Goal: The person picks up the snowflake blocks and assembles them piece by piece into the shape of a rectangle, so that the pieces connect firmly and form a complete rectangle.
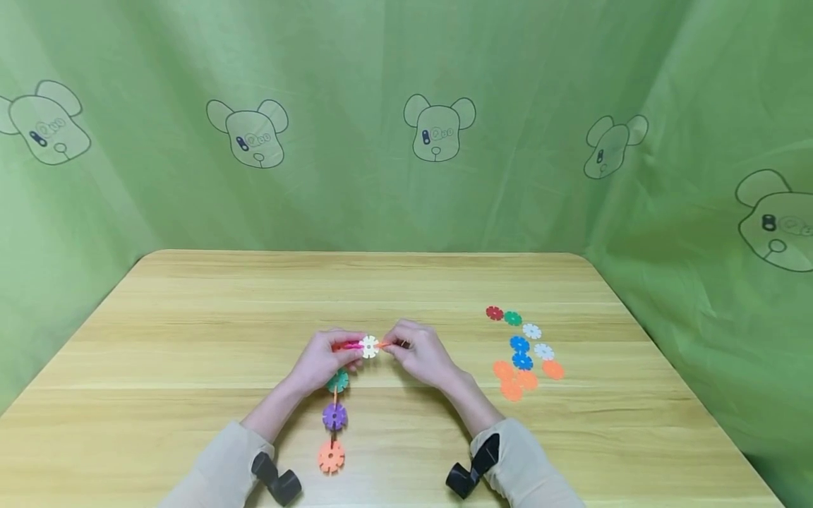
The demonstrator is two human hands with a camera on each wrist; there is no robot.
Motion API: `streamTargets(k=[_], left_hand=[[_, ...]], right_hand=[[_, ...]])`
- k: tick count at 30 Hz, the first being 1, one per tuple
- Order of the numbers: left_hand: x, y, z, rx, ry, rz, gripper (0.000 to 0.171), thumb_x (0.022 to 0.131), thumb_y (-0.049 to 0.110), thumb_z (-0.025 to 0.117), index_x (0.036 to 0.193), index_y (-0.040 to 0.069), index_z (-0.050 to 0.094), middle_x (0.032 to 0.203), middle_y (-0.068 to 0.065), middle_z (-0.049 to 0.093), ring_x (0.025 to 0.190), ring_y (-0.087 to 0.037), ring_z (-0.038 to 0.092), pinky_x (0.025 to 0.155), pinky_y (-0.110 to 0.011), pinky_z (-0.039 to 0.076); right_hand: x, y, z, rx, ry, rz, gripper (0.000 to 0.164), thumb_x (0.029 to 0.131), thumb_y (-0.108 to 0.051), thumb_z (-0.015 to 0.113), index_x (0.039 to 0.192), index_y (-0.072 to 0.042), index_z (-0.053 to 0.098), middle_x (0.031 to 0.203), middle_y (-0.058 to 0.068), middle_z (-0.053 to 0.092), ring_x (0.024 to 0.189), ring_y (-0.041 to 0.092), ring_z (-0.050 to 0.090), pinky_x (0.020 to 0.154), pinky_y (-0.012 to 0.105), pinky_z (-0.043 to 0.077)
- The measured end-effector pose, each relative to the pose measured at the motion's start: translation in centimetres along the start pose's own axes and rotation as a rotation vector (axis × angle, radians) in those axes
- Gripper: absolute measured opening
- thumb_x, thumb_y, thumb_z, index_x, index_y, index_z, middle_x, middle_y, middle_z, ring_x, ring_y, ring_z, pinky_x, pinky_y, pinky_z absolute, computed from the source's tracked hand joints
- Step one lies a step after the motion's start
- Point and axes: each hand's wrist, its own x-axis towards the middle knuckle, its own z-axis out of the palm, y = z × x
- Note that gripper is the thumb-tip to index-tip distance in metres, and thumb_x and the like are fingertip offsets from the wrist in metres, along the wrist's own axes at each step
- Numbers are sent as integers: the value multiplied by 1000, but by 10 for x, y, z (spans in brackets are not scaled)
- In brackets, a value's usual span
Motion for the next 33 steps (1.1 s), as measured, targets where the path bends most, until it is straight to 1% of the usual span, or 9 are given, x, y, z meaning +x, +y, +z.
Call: streamTargets(k=[7, 8, 12, 15, 19, 24, 27, 30, 33], left_hand=[[0, 0, -3, -5, 1, -12, 30, 84, 0, 63, 114, -6, 62, 91, -13, 60, 70, -22, 63, 63, -28, 55], [0, 1, -4, 14, 4, -10, 31, 83, 1, 65, 113, -4, 62, 93, -13, 61, 70, -21, 63, 63, -28, 55], [0, 3, -5, 154, 12, 23, 34, 81, 10, 70, 113, 3, 65, 103, -11, 63, 76, -18, 59, 69, -30, 51], [0, 5, -4, 283, 13, 57, 40, 79, 15, 73, 116, 6, 64, 112, -12, 63, 91, -23, 58, 80, -36, 49], [0, 7, -1, 359, 3, 77, 45, 78, 15, 73, 121, 6, 61, 120, -15, 59, 109, -30, 55, 93, -45, 43], [-1, 8, 1, 368, 12, 70, 45, 78, 15, 73, 121, 8, 61, 122, -15, 58, 112, -31, 53, 95, -47, 41], [-2, 7, 0, 367, 19, 59, 43, 78, 16, 73, 120, 10, 63, 122, -13, 59, 112, -30, 53, 95, -46, 41], [-2, 6, 0, 371, 16, 55, 42, 78, 16, 74, 119, 11, 64, 121, -12, 59, 112, -29, 54, 95, -46, 41], [-2, 4, 0, 363, 8, 49, 42, 78, 17, 74, 118, 11, 64, 122, -12, 59, 112, -29, 53, 95, -46, 41]], right_hand=[[2, -2, 1, -17, -12, 33, 14, 74, 4, 72, 80, -8, 68, 79, -2, 64, 70, 8, 58, 63, 22, 52], [3, -2, 1, -18, -12, 37, 14, 74, 4, 72, 80, -8, 68, 79, -2, 64, 70, 8, 58, 62, 22, 52], [3, -2, 1, -21, -9, 51, 14, 74, 3, 73, 80, -9, 68, 79, -2, 64, 70, 8, 58, 62, 22, 52], [2, 0, 2, -15, -7, 57, 14, 74, 2, 73, 80, -9, 68, 80, -2, 64, 71, 9, 58, 63, 22, 52], [1, 1, 3, -9, -2, 64, 14, 74, 2, 73, 81, -9, 69, 80, -2, 64, 72, 9, 58, 64, 23, 52], [0, 1, 4, -9, 7, 63, 14, 74, 2, 73, 81, -9, 69, 79, -2, 63, 71, 8, 58, 63, 23, 52], [0, 1, 4, -13, -7, 69, 13, 74, 1, 73, 82, -9, 69, 79, -3, 63, 70, 8, 57, 62, 22, 52], [1, 1, 2, -2, -50, 103, 13, 76, -1, 72, 85, -9, 69, 81, -4, 62, 72, 8, 57, 64, 23, 52], [0, 2, -3, 46, -130, 177, 14, 79, -4, 71, 92, -10, 68, 86, -3, 63, 78, 11, 58, 69, 25, 52]])
